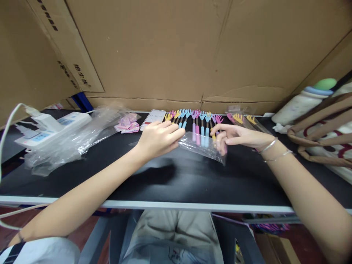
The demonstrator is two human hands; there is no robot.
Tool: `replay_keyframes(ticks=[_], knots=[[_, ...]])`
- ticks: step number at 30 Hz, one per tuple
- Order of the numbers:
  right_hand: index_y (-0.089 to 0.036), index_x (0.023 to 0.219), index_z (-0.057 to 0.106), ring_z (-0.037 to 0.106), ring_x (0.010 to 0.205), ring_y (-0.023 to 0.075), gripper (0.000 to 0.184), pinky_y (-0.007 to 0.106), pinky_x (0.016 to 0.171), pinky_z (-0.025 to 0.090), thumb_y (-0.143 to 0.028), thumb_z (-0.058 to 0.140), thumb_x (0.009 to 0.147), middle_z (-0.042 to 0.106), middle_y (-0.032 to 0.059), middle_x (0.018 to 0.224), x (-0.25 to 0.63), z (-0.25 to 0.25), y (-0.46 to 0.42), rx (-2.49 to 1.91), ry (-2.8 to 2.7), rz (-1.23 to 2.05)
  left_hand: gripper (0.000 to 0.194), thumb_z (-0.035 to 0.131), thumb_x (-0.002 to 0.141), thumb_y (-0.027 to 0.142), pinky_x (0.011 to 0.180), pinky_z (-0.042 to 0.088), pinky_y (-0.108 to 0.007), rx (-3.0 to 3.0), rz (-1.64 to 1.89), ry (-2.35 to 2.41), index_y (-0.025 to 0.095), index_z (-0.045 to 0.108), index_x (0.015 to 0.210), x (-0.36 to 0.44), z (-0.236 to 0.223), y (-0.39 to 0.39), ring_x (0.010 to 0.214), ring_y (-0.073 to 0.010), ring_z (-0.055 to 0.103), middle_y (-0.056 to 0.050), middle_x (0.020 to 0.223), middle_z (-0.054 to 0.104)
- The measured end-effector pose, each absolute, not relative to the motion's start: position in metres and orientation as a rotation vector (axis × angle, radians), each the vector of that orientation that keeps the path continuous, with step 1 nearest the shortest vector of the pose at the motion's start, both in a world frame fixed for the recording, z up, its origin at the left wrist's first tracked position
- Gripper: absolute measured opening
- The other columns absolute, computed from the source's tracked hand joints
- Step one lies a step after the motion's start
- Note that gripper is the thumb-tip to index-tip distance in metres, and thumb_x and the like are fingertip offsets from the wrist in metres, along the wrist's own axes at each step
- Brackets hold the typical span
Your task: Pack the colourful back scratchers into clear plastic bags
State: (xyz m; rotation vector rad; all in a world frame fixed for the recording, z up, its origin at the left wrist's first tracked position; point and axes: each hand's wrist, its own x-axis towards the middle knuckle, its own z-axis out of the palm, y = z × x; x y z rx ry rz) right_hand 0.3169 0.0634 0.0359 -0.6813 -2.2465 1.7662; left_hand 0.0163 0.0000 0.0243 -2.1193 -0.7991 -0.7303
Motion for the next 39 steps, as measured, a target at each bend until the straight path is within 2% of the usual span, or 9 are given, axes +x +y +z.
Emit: replay_keyframes(ticks=[4, 9, 12, 15, 19, 25, 30, 34, 39], knots=[[-0.018, 0.117, 0.042, 0.067, 0.079, 0.0160, 0.047, 0.021, 0.059, 0.047, -0.034, 0.067, 0.081, 0.065, 0.0047, 0.090, 0.310, 0.032, 0.060, -0.725, -2.299, 1.765, 0.014, 0.048, 0.080, 0.010, 0.058, 0.033, -0.027, -2.166, -0.595, -0.904, 0.019, 0.060, 0.077, 0.018, 0.024, -0.002, 0.069, -0.0168, 0.052, -0.002, 0.070, 0.059], [-0.020, 0.118, 0.044, 0.056, 0.059, 0.0053, 0.044, 0.015, 0.048, 0.040, -0.029, 0.066, 0.081, 0.054, -0.0042, 0.076, 0.302, 0.025, 0.058, -0.859, -2.261, 1.637, 0.011, 0.056, 0.083, 0.019, 0.079, 0.041, -0.032, -2.327, -0.527, -0.881, 0.019, 0.060, 0.092, 0.015, 0.018, 0.004, 0.092, -0.0201, 0.055, -0.004, 0.095, 0.063], [-0.021, 0.120, 0.042, 0.051, 0.057, 0.0036, 0.045, 0.014, 0.048, 0.039, -0.029, 0.066, 0.082, 0.053, -0.0050, 0.076, 0.293, 0.021, 0.053, -0.861, -2.265, 1.641, 0.040, 0.068, 0.078, 0.038, 0.093, 0.038, -0.037, -2.515, -0.555, -0.847, 0.019, 0.056, 0.111, 0.017, 0.012, 0.005, 0.110, -0.0239, 0.051, -0.007, 0.115, 0.060], [-0.020, 0.118, 0.043, 0.047, 0.055, 0.0028, 0.046, 0.015, 0.049, 0.041, -0.029, 0.067, 0.080, 0.054, -0.0045, 0.078, 0.282, 0.016, 0.046, -0.862, -2.273, 1.658, 0.063, 0.071, 0.072, 0.051, 0.100, 0.034, -0.039, -2.663, -0.566, -0.852, 0.019, 0.050, 0.122, 0.022, 0.006, 0.001, 0.112, -0.0250, 0.052, -0.008, 0.118, 0.060], [-0.018, 0.111, 0.048, 0.051, 0.059, 0.0044, 0.041, 0.017, 0.054, 0.044, -0.030, 0.069, 0.077, 0.056, -0.0034, 0.078, 0.272, 0.010, 0.043, -0.870, -2.248, 1.590, 0.061, 0.064, 0.078, 0.053, 0.106, 0.028, -0.044, -2.746, -0.579, -0.939, 0.018, 0.048, 0.125, 0.027, -0.001, -0.002, 0.102, -0.0225, 0.058, -0.007, 0.107, 0.065], [-0.019, 0.107, 0.050, 0.056, 0.057, 0.0073, 0.042, 0.022, 0.057, 0.047, -0.033, 0.071, 0.075, 0.057, -0.0047, 0.071, 0.269, 0.008, 0.046, -0.897, -2.063, 1.434, 0.044, 0.059, 0.084, 0.044, 0.097, 0.037, -0.038, -2.676, -0.676, -1.009, 0.018, 0.052, 0.119, 0.027, -0.007, 0.004, 0.100, -0.0211, 0.061, -0.006, 0.107, 0.066], [-0.019, 0.107, 0.050, 0.064, 0.061, 0.0114, 0.041, 0.020, 0.051, 0.047, -0.040, 0.069, 0.077, 0.063, -0.0012, 0.075, 0.263, 0.015, 0.038, -1.020, -1.822, 1.443, 0.043, 0.054, 0.087, 0.045, 0.088, 0.042, -0.033, -2.599, -0.739, -1.045, 0.018, 0.052, 0.120, 0.025, -0.012, 0.009, 0.095, -0.0207, 0.062, -0.007, 0.106, 0.066], [-0.021, 0.119, 0.048, 0.071, 0.077, 0.0171, 0.047, 0.025, 0.066, 0.056, -0.039, 0.067, 0.080, 0.069, 0.0044, 0.091, 0.262, 0.016, 0.034, -1.055, -1.755, 1.527, 0.045, 0.053, 0.088, 0.045, 0.089, 0.043, -0.034, -2.592, -0.726, -1.077, 0.018, 0.051, 0.123, 0.025, -0.013, 0.010, 0.099, -0.0219, 0.061, -0.007, 0.113, 0.064], [-0.024, 0.129, 0.042, 0.071, 0.087, 0.0185, 0.054, 0.031, 0.082, 0.057, -0.037, 0.066, 0.082, 0.071, 0.0058, 0.096, 0.262, 0.009, 0.036, -1.031, -1.731, 1.592, 0.047, 0.051, 0.089, 0.044, 0.093, 0.043, -0.036, -2.630, -0.722, -1.085, 0.019, 0.047, 0.128, 0.024, -0.014, 0.011, 0.106, -0.0222, 0.059, -0.008, 0.123, 0.060]])
